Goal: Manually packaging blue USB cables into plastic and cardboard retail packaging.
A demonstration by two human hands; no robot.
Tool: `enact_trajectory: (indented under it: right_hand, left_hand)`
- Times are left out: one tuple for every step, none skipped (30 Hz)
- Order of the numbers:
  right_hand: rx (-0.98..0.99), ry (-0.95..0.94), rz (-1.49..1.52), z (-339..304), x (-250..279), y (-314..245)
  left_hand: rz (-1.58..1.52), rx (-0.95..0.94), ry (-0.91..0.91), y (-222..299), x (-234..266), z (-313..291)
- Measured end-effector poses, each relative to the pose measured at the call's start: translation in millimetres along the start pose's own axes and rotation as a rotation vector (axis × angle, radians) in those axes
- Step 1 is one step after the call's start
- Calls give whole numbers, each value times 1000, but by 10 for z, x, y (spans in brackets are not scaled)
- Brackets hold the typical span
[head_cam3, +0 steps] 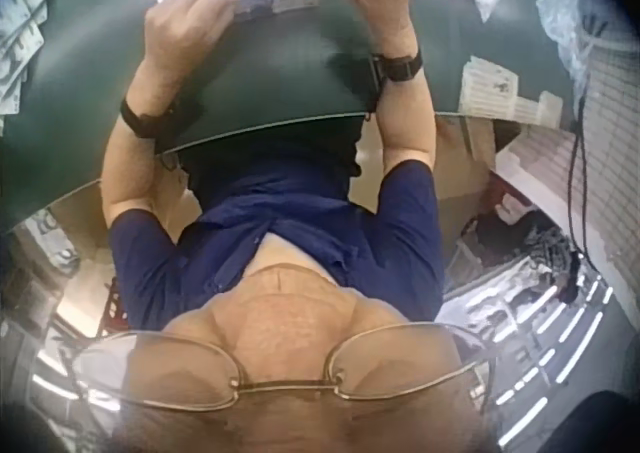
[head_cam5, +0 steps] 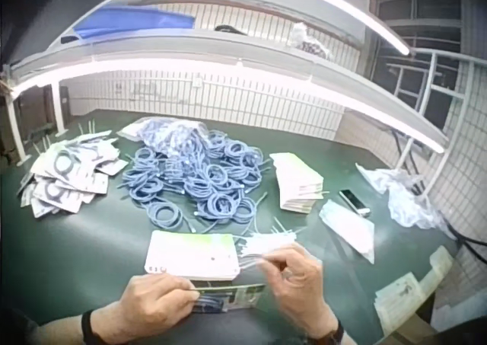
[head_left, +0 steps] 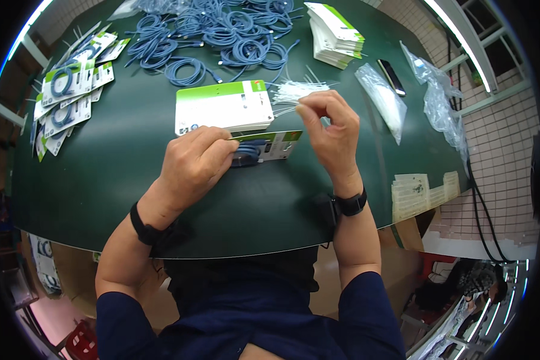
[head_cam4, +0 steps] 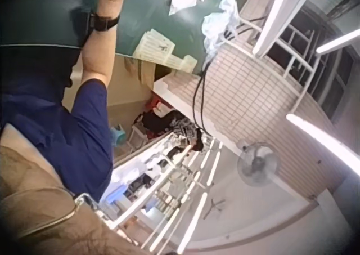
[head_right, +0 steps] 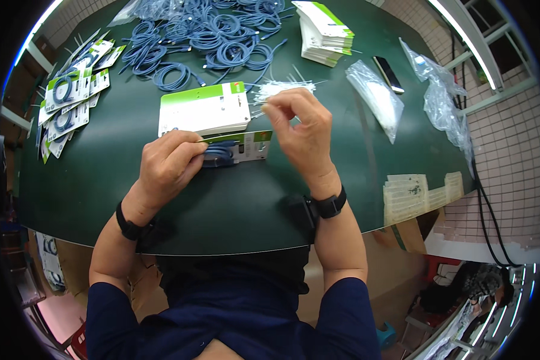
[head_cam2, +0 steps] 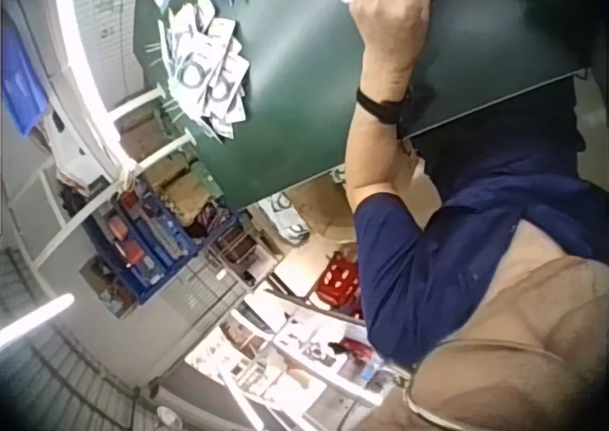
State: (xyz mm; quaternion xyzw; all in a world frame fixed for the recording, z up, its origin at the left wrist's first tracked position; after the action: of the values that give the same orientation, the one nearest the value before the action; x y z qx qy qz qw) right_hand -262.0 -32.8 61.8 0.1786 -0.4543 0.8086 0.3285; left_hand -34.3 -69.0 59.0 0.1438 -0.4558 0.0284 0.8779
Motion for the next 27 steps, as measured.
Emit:
enact_trajectory:
  right_hand:
    - [-88, 77, 11, -10, 128, 161]
    - [-88, 80, -10, -26, 207, 254]
    - [-211, 25, -63, -58, 267, 470]
    - [-329, -32, -100, -83, 276, 673]
    - [-448, -88, -137, -121, 256, 860]
    - [-449, -89, -141, -124, 239, 913]
    - [-397, -95, -269, -101, 224, 891]
    - [-342, -102, -395, -78, 193, 860]
    - [-281, -105, -520, -39, 176, 829]
    - [-276, -103, -521, -9, 163, 859]
    - [-218, -64, -562, 31, 160, 824]
    - [-159, -25, -602, 64, 151, 783]
    - [-100, 15, -641, 78, 139, 746]
    - [-97, 18, -645, 60, 90, 802]
    - [-97, -27, -659, 24, -13, 908]
    - [-97, -75, -669, 10, -123, 946]
    - [-99, -123, -679, -5, -197, 991]
    - [-98, -123, -679, -26, -189, 1028]
    - [-128, -168, -653, 2, -198, 1024]
    - [-159, -213, -627, 22, -201, 1023]
    - [-194, -257, -601, 30, -206, 1016]
    - [-197, -260, -597, 32, -194, 971]
    - [-237, -270, -602, 23, -182, 955]
    - [-277, -281, -605, 15, -174, 939]
    - [-318, -293, -607, 7, -166, 934]
    - [-326, -300, -598, -2, -156, 921]
    - [-302, -286, -590, 9, -132, 892]
  left_hand:
    - [-10, -14, 15, 33, 23, 17]
    - [-24, -21, 14, 53, 29, 29]
    - [-36, -27, 11, 73, 25, 47]
    - [-38, -25, 2, 80, 31, 45]
    - [-38, -27, 6, 90, 36, 47]
    - [-51, -39, 4, 103, 26, 45]
    - [-63, -51, 2, 113, 17, 39]
    - [-74, -63, 0, 122, 12, 28]
    - [-70, -64, 4, 131, 13, 42]
    - [-79, -66, -9, 138, 3, 54]
    - [-87, -68, -21, 145, -6, 64]
    - [-95, -70, -33, 151, -14, 73]
    - [-89, -72, -29, 158, -8, 76]
    - [-96, -69, -29, 150, -11, 69]
    - [-104, -67, -30, 142, -15, 65]
    - [-111, -60, -33, 132, -17, 53]
    - [-110, -60, -31, 126, -16, 47]
    - [-108, -58, -27, 117, -15, 44]
    - [-105, -51, -25, 104, -13, 37]
    - [-102, -44, -23, 91, -10, 30]
    - [-103, -41, -26, 84, -13, 29]
    - [-106, -40, -20, 80, -10, 29]
    - [-109, -39, -16, 75, -12, 31]
    - [-111, -35, -13, 72, -8, 33]
    - [-112, -30, -22, 64, -14, 42]
    - [-111, -33, -15, 64, -13, 48]
    - [-111, -36, -8, 62, -11, 54]
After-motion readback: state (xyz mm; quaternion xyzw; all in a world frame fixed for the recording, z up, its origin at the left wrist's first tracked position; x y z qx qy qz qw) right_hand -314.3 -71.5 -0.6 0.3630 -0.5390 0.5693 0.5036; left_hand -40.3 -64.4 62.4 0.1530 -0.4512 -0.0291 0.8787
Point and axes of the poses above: each hand's wrist, its own z-axis towards the middle knuckle, its own x-axis out of the back of the hand, y = z × x, the point moved 9 cm from there along z, towards the middle knuckle, and after that the axes turned 14 degrees about -y, right-handed, at the moved point
